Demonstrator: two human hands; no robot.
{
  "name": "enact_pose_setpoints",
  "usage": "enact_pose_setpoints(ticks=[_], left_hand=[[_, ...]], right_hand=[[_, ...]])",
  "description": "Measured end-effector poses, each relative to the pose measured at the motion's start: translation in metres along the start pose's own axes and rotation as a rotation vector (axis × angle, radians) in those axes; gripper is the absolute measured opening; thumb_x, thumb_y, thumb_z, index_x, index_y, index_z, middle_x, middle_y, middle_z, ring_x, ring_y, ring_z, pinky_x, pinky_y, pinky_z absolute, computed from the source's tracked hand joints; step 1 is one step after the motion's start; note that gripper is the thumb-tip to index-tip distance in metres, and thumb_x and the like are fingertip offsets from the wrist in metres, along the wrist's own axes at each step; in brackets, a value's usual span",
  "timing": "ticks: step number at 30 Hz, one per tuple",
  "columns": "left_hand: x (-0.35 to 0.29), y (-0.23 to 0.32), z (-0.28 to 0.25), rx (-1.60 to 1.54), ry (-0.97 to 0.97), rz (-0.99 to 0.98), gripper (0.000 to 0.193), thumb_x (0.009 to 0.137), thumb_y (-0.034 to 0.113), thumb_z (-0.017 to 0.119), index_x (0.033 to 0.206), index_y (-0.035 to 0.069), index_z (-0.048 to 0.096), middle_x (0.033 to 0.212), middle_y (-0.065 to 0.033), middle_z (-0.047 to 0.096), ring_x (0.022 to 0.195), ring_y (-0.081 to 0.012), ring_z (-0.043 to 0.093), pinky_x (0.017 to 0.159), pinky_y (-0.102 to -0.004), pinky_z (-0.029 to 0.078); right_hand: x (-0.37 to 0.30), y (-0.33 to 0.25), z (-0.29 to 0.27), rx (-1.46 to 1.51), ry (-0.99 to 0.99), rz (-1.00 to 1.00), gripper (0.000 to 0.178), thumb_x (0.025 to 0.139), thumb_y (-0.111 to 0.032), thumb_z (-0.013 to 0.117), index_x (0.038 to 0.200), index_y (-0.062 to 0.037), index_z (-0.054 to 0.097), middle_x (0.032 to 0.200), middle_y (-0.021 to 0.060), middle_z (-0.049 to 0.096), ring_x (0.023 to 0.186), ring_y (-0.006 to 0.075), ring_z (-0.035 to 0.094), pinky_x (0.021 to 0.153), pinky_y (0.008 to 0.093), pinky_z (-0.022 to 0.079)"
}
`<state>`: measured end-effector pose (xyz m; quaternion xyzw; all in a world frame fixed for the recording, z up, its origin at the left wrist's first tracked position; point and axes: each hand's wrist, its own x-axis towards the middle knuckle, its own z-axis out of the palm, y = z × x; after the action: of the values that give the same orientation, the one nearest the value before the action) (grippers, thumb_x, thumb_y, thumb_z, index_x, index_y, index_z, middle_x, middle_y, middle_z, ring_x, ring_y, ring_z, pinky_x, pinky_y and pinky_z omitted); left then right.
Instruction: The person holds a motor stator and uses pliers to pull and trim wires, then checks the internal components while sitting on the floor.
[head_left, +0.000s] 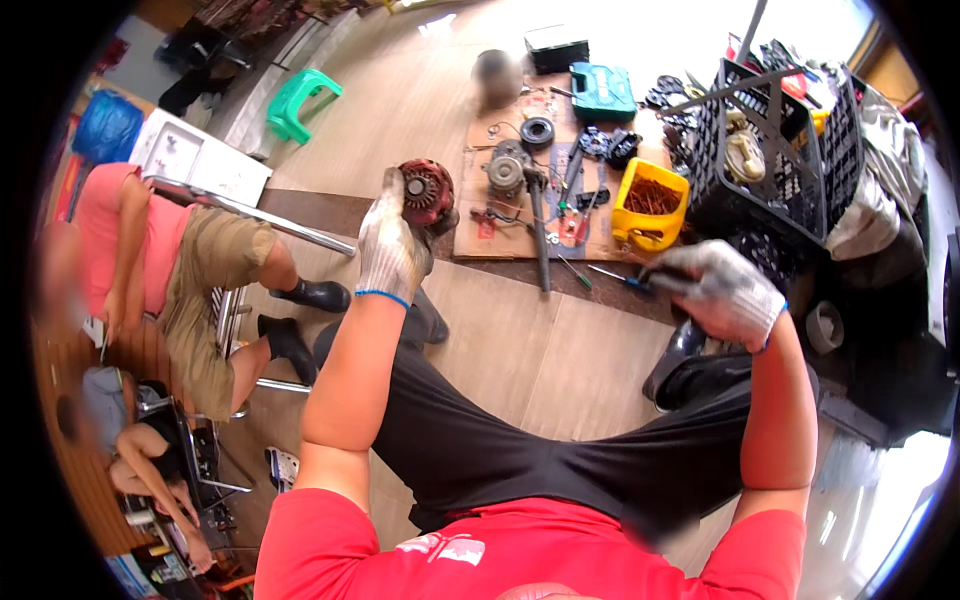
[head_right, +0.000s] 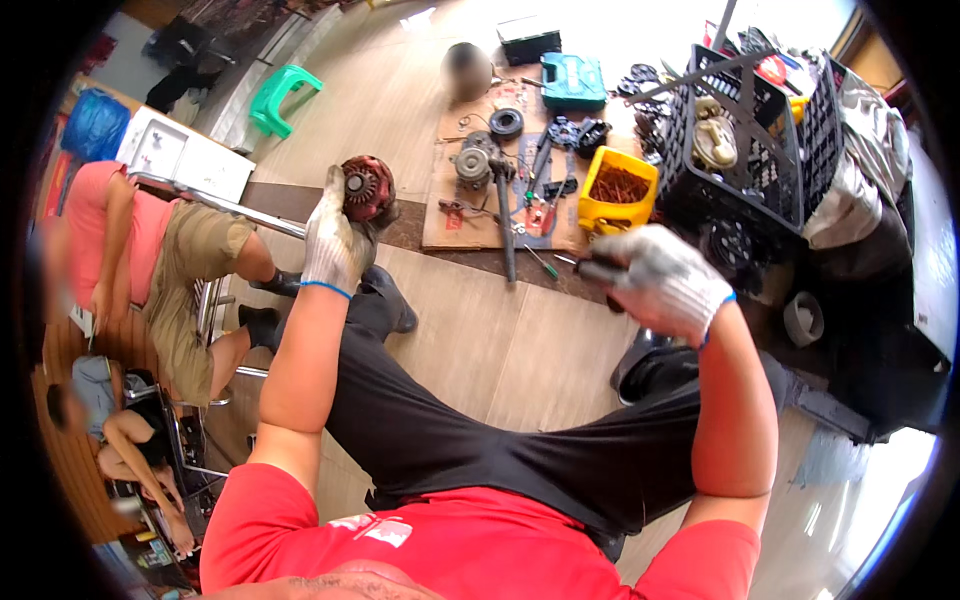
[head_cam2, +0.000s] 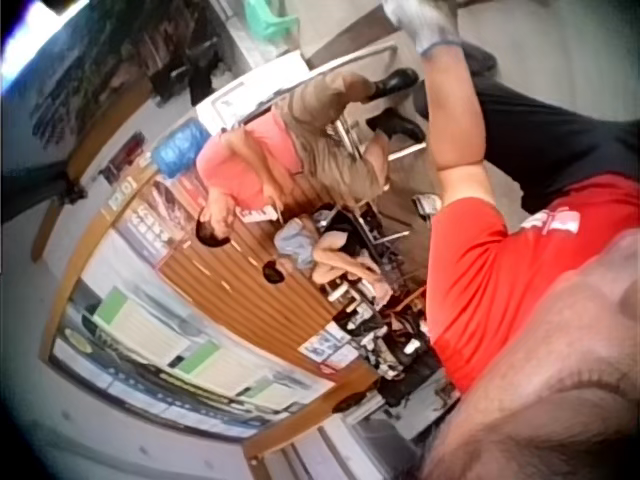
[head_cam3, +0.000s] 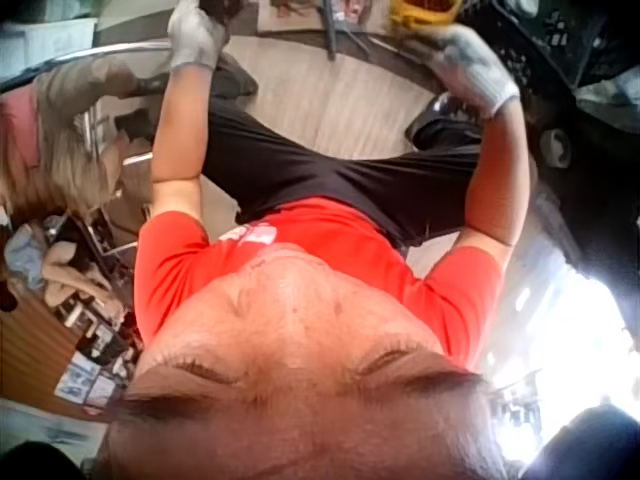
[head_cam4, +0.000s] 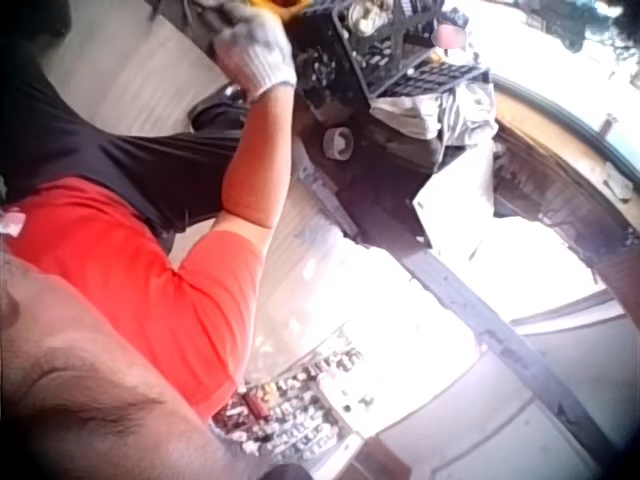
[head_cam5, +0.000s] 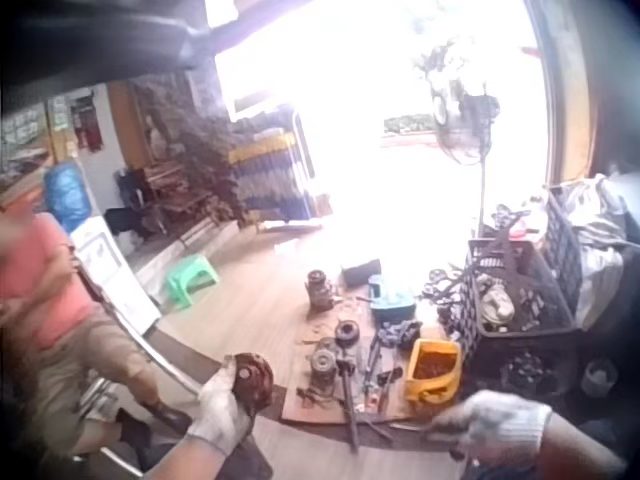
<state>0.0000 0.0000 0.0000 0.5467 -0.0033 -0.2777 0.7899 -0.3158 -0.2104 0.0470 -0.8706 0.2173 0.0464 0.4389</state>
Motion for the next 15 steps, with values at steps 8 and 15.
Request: enact_pose_setpoints(ticks=[8,15], left_hand=[[0.006,0.028,-0.021,-0.298,0.030,0.032,0.046,0.102,0.048,0.051,0.121,0.006,0.056,0.099,-0.0124,0.069,0.078,-0.0284,0.069,0.065,-0.0454,0.061],[-0.007,0.029,-0.009,-0.271,-0.063,-0.027,0.047,0.101,0.048,0.052,0.120,0.006,0.057,0.097,-0.0140,0.070,0.080,-0.0298,0.070,0.066,-0.0456,0.060]], right_hand=[[0.009,-0.047,0.058,-0.125,-0.701,0.389,0.040,0.097,-0.044,0.060,0.120,-0.0124,0.070,0.072,0.0063,0.066,0.065,0.0157,0.063,0.059,0.0331,0.052],[0.009,0.000,0.085,-0.099,-0.933,-0.073,0.055,0.094,-0.039,0.063,0.142,-0.0117,0.055,0.105,0.0064,0.073,0.079,0.0153,0.067,0.069,0.0297,0.054]])
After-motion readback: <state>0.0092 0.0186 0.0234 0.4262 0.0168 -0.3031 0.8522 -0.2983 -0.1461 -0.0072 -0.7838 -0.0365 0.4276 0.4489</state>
